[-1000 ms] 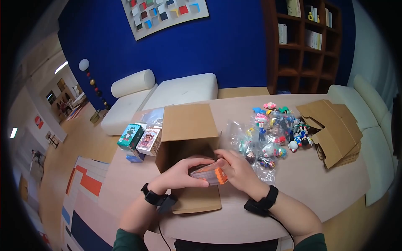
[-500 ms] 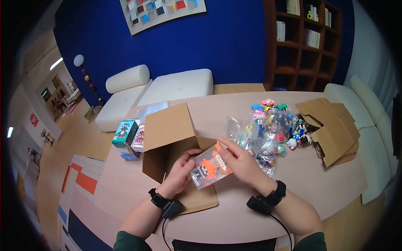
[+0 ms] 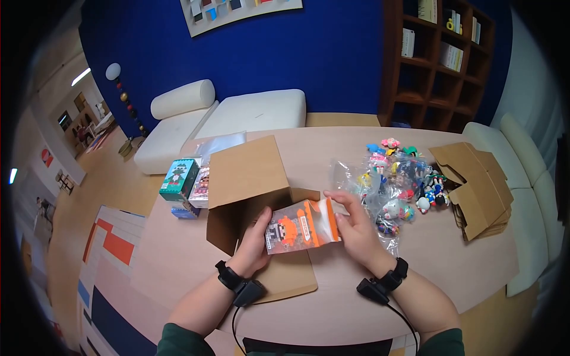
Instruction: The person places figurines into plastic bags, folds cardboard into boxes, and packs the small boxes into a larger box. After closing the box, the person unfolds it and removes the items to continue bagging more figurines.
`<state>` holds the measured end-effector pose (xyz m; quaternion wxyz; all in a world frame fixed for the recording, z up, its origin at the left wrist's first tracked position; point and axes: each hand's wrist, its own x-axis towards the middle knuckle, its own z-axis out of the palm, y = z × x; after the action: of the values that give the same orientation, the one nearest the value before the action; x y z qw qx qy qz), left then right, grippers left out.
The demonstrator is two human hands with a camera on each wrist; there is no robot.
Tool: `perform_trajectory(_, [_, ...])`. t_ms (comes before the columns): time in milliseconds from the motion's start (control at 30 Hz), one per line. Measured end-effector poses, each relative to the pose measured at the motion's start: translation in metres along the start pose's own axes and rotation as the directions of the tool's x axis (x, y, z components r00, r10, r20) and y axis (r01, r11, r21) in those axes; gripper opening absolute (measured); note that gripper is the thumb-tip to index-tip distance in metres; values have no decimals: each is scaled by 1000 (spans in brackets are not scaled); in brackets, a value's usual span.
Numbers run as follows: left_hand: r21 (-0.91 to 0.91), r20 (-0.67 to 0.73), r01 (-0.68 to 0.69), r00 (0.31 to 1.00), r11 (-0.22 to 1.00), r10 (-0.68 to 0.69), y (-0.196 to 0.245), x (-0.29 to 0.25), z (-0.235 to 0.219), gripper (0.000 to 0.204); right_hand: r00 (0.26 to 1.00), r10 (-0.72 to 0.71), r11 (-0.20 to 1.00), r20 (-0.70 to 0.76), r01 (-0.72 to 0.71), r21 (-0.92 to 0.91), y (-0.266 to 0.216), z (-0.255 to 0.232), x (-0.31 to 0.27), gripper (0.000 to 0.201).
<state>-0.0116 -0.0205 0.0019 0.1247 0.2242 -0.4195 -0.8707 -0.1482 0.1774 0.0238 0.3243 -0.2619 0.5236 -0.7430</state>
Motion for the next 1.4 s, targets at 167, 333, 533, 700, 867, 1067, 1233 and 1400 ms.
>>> perform_trajectory(167, [150,66,-85,995,985,76,-4,-3,3,41,894,-370,781,252,446,-437,-2,5,-8,27])
perform_trajectory(333, [200,75,-119,992,972,106,-5,-5,-6,42,899,-362,690,246,436,-578,-8,16,-9,26])
perform_trajectory(533, [93,35,-78,997,993,75,-9,-1,-4,47,918,-187,814,351,345,-468,12,-14,0,11])
perform_trajectory(700, [60,27,-65,998,996,64,-7,-2,-3,47,915,-147,834,375,319,-451,14,-16,4,24])
perform_trajectory(867, [130,71,-134,990,982,126,-6,-1,-3,42,879,-181,653,442,443,-614,7,-9,2,24])
perform_trajectory(1067, [117,67,-130,990,985,123,-5,-2,-4,42,913,-96,690,396,347,-635,6,-4,-2,17])
perform_trajectory(1233, [88,84,-117,990,989,110,-7,1,-6,44,945,-59,784,322,243,-571,5,-7,0,7])
perform_trajectory(1400, [-38,33,-71,997,997,72,-5,2,-6,39,994,-88,952,65,103,-288,-23,-10,2,7])
